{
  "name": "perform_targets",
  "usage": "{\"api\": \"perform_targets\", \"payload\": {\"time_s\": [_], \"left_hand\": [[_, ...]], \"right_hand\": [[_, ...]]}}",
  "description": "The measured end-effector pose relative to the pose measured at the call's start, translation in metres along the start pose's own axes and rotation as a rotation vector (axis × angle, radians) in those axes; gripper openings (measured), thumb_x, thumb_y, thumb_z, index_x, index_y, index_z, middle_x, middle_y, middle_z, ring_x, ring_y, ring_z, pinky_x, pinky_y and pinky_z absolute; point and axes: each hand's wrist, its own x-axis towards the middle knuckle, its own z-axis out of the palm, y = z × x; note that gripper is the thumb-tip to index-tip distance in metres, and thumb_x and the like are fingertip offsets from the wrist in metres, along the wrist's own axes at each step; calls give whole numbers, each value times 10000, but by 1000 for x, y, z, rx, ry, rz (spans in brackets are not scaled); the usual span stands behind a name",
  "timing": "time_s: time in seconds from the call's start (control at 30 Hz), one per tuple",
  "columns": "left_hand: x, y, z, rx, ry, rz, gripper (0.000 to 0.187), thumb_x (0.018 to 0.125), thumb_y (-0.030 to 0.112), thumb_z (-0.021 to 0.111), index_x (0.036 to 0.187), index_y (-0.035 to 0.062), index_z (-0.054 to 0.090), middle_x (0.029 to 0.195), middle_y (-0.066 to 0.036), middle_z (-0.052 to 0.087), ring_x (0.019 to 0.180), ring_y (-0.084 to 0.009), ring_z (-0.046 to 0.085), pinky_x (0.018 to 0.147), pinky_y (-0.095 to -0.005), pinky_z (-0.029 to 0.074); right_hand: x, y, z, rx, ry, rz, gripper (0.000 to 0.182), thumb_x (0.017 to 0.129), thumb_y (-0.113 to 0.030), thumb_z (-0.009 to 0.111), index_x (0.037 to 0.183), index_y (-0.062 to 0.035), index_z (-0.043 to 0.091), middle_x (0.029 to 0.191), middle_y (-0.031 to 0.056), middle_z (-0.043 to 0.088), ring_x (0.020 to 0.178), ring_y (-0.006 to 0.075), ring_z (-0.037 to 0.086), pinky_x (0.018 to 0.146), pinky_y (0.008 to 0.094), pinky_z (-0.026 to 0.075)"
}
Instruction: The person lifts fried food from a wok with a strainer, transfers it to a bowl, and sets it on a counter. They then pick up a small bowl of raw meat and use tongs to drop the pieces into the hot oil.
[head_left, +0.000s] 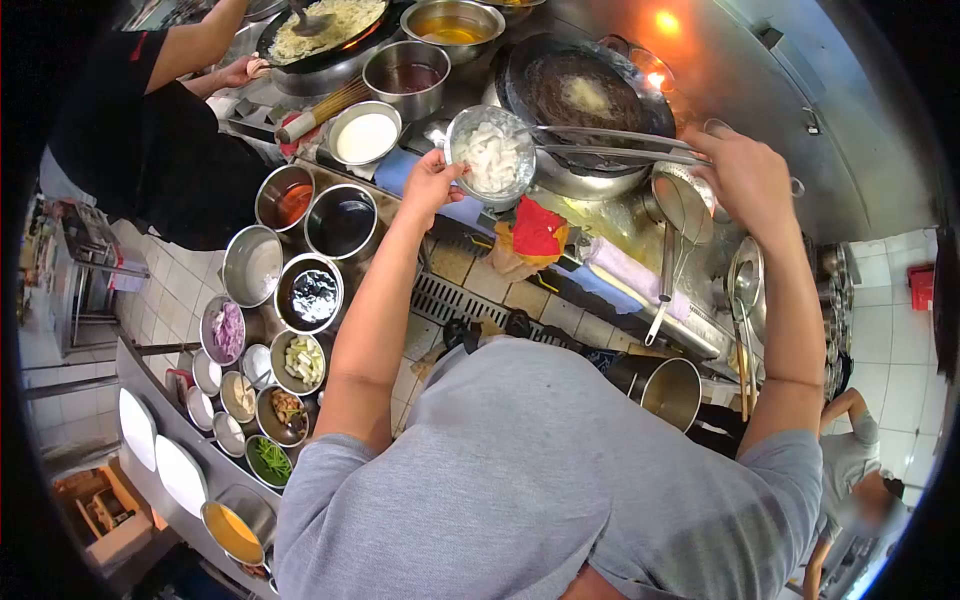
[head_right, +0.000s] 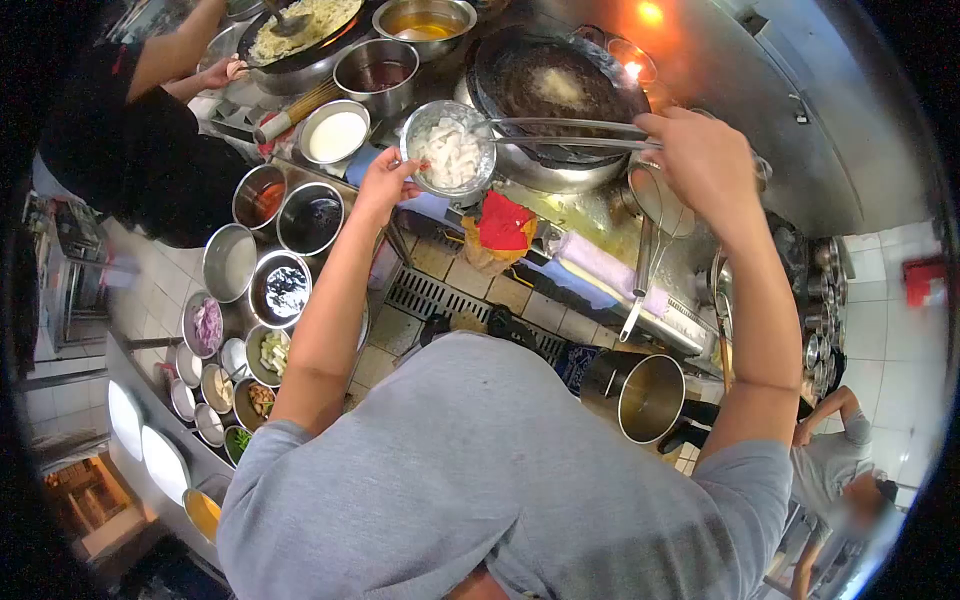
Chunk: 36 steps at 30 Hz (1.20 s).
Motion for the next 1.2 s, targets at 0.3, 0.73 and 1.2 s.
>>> {"api": "perform_targets", "payload": {"time_s": [0.3,0.73,1.2], "left_hand": [[24,-15,0,-306,13,-58,75,824,113,556,857,107,490,850,-78,599,633,-184,589,531,-257,493],[22,-5,5,-190,59,-23,101,838,163,559,899,98,512,807,-60,626,580,-138,573,513,-244,473],[19,14,12,-124,27,2,104,810,147,567,830,64,506,778,-61,619,535,-115,548,495,-234,473]], "right_hand": [[-58,64,-23,189,-4,450,309,752,-209,598,1060,-185,585,928,88,609,868,286,573,713,373,447],[25,31,36,68,-88,375,345,742,-258,617,1074,-173,582,935,96,613,876,289,578,713,397,458],[-16,12,-28,-2,-47,175,300,742,-244,607,1032,-169,590,881,57,603,817,273,580,662,377,454]]}}
